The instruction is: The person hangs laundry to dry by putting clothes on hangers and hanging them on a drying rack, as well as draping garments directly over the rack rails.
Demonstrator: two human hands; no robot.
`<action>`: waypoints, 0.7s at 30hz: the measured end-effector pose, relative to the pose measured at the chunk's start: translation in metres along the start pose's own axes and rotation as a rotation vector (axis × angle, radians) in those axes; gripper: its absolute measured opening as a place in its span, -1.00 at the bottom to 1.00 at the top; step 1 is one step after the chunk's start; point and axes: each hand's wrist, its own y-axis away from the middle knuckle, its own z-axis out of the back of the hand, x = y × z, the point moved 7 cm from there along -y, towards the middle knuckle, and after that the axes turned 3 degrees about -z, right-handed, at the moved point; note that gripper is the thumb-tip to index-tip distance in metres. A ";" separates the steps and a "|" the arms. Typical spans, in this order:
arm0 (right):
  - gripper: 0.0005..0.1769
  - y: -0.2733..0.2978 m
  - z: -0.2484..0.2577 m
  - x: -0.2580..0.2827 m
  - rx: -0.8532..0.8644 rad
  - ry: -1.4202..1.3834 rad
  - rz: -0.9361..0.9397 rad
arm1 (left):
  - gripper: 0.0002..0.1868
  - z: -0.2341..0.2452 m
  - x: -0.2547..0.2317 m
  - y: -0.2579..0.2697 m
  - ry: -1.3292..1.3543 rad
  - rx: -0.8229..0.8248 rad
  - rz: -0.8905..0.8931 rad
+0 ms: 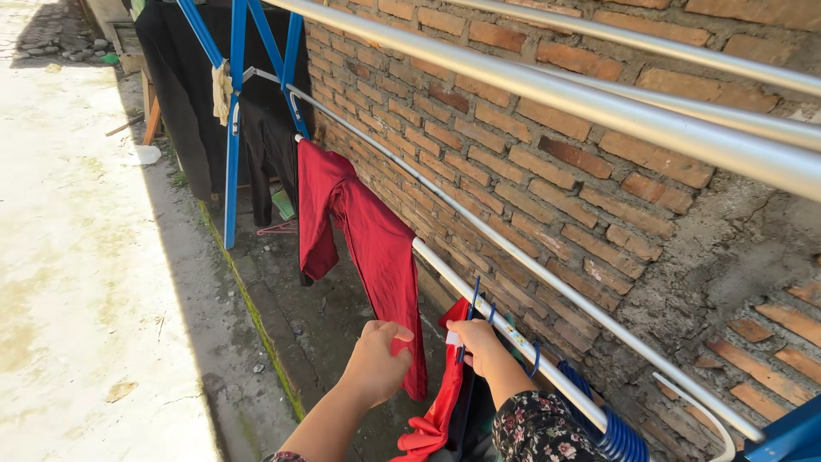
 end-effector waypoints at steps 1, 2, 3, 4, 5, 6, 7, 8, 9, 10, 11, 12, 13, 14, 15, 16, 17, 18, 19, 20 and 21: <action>-0.70 0.012 -0.002 0.005 -0.008 0.012 0.002 | -0.64 0.001 -0.001 0.000 0.009 0.001 0.004; -0.61 0.024 -0.003 0.010 -0.015 0.023 0.006 | -0.64 0.003 -0.003 0.000 0.018 0.002 0.008; -0.61 0.025 -0.006 0.009 -0.011 0.023 0.005 | -0.64 0.004 -0.001 0.000 0.015 0.000 0.011; -0.56 0.026 -0.006 0.009 -0.006 0.016 -0.006 | -0.64 0.004 -0.001 -0.002 0.026 -0.008 0.005; -0.50 0.028 -0.007 0.009 0.000 0.009 -0.018 | -0.64 0.005 -0.001 -0.003 0.036 -0.016 -0.001; -0.50 0.024 -0.005 0.006 0.000 0.009 -0.016 | -0.64 0.009 -0.010 0.001 0.036 -0.017 -0.003; -0.46 0.021 -0.004 0.002 0.007 -0.002 -0.035 | -0.65 0.013 -0.016 0.005 0.080 -0.017 0.030; -0.41 0.017 -0.004 -0.001 0.015 -0.014 -0.053 | -0.66 0.017 -0.022 0.008 0.123 -0.017 0.062; -0.41 0.015 -0.002 -0.005 0.016 -0.014 -0.049 | -0.66 0.015 -0.018 0.005 0.123 -0.019 0.059; -0.40 0.012 -0.002 -0.008 0.023 -0.007 -0.057 | -0.68 0.014 -0.014 0.003 0.139 -0.038 0.066; -0.38 0.010 -0.002 -0.012 0.030 0.000 -0.064 | -0.69 0.013 -0.009 0.000 0.156 -0.057 0.073; -0.38 0.005 -0.001 -0.017 0.033 0.002 -0.064 | -0.69 0.012 -0.005 -0.001 0.156 -0.060 0.074; -0.37 0.000 -0.001 -0.024 0.052 -0.008 -0.071 | -0.71 0.013 -0.001 -0.002 0.143 -0.096 0.053; -0.35 -0.004 -0.001 -0.031 0.070 -0.020 -0.079 | -0.73 0.013 0.002 -0.003 0.128 -0.130 0.031; -0.35 -0.003 -0.002 -0.032 0.071 -0.020 -0.078 | -0.73 0.014 0.003 -0.002 0.127 -0.131 0.031; -0.32 -0.001 -0.003 -0.033 0.097 -0.039 -0.072 | -0.74 0.014 0.005 0.000 0.147 -0.134 0.053; -0.29 0.001 -0.005 -0.034 0.122 -0.058 -0.065 | -0.74 0.014 0.007 0.002 0.167 -0.136 0.076; -0.29 0.013 -0.005 -0.032 0.119 -0.062 -0.068 | -0.74 0.013 0.008 0.004 0.165 -0.131 0.075; -0.24 0.027 -0.007 -0.027 0.161 -0.087 -0.036 | -0.74 0.012 0.010 0.006 0.175 -0.127 0.090; -0.17 0.040 -0.007 -0.020 0.199 -0.113 -0.001 | -0.74 0.011 0.011 0.007 0.187 -0.123 0.101; -0.17 0.048 -0.006 -0.015 0.193 -0.117 -0.002 | -0.74 0.007 0.012 0.006 0.186 -0.116 0.098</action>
